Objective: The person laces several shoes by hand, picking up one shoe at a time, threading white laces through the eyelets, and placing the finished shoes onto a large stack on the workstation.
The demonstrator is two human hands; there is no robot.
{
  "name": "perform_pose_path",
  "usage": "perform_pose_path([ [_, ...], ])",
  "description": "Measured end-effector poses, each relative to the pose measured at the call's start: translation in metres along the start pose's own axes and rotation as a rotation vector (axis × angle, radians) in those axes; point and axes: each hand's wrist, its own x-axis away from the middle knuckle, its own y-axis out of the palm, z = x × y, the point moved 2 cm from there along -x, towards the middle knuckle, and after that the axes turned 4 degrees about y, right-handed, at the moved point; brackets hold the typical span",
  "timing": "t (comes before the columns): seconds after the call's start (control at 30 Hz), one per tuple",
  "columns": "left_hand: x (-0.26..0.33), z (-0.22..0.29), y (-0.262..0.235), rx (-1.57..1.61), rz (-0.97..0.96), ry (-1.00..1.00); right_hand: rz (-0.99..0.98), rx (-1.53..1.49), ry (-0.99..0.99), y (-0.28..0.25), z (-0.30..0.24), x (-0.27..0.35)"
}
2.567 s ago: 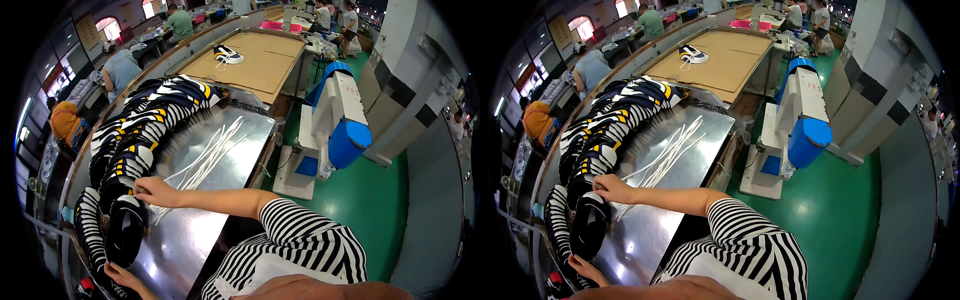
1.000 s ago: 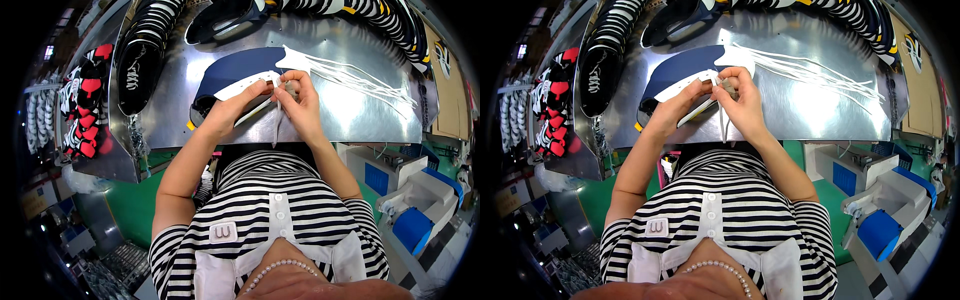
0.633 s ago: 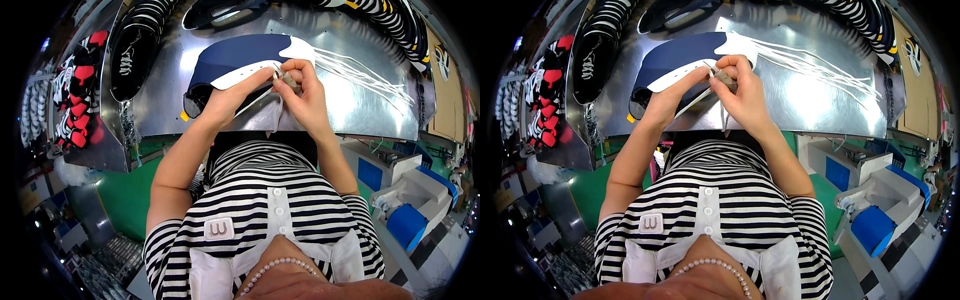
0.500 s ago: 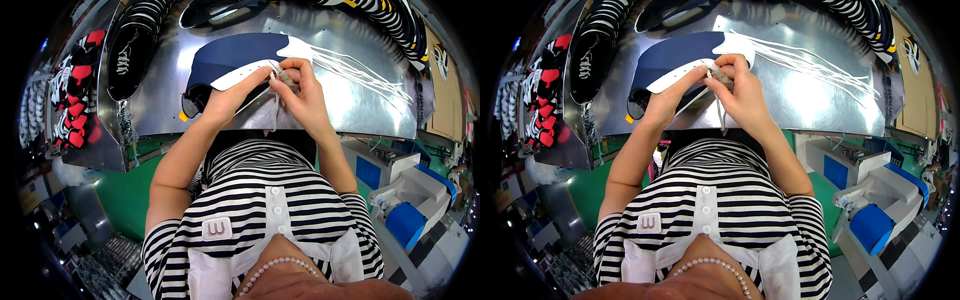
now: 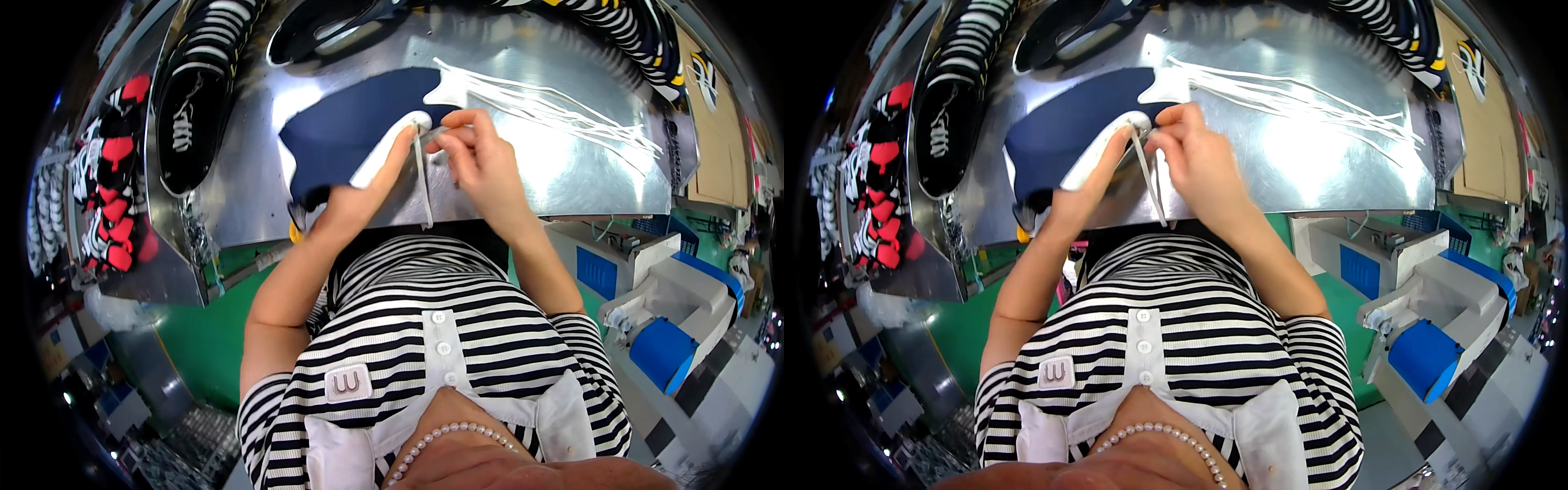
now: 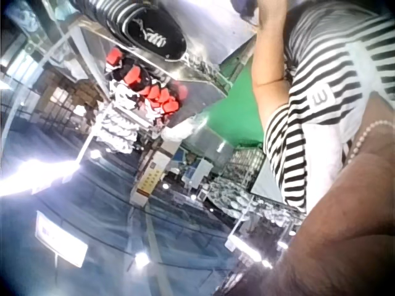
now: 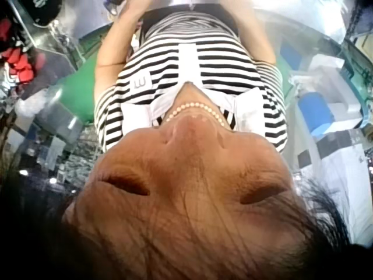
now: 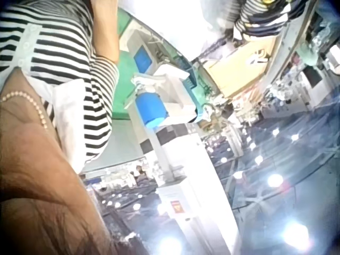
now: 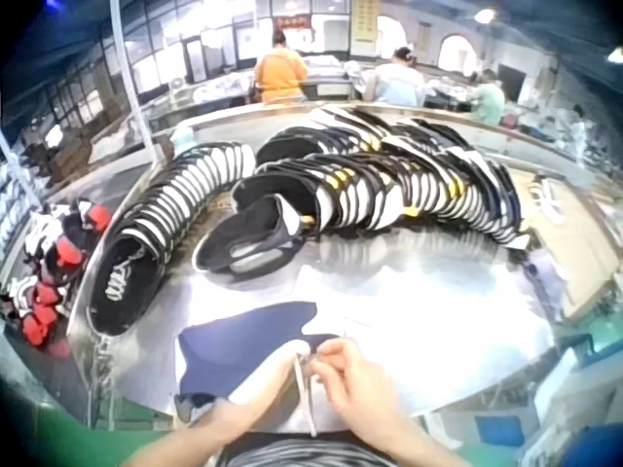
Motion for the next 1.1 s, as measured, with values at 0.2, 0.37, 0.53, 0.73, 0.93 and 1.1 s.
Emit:
perform_pose_path([
  [0.2,0.015,0.014,0.000,-0.432,-0.272,0.102,-0.198,0.404,0.186,0.042,0.004,-0.014],
  [0.37,0.023,-0.043,-0.011,0.091,-0.248,-0.383,-0.240,0.338,-0.047,0.025,-0.009,-0.013],
  [0.53,0.015,-0.026,-0.026,0.335,-0.059,-0.491,0.257,0.307,-0.241,-0.049,0.001,0.024],
  [0.73,0.006,-0.037,-0.035,-0.238,0.011,-0.297,0.091,-0.012,-0.063,-0.018,0.022,-0.011],
  [0.93,0.007,-0.007,-0.048,-0.002,-0.501,-0.195,0.225,0.035,0.081,-0.009,0.063,-0.059],
  [1.1,0.016,0.005,-0.035,-0.568,-0.310,0.120,0.164,-0.403,0.131,-0.016,0.042,-0.014],
])
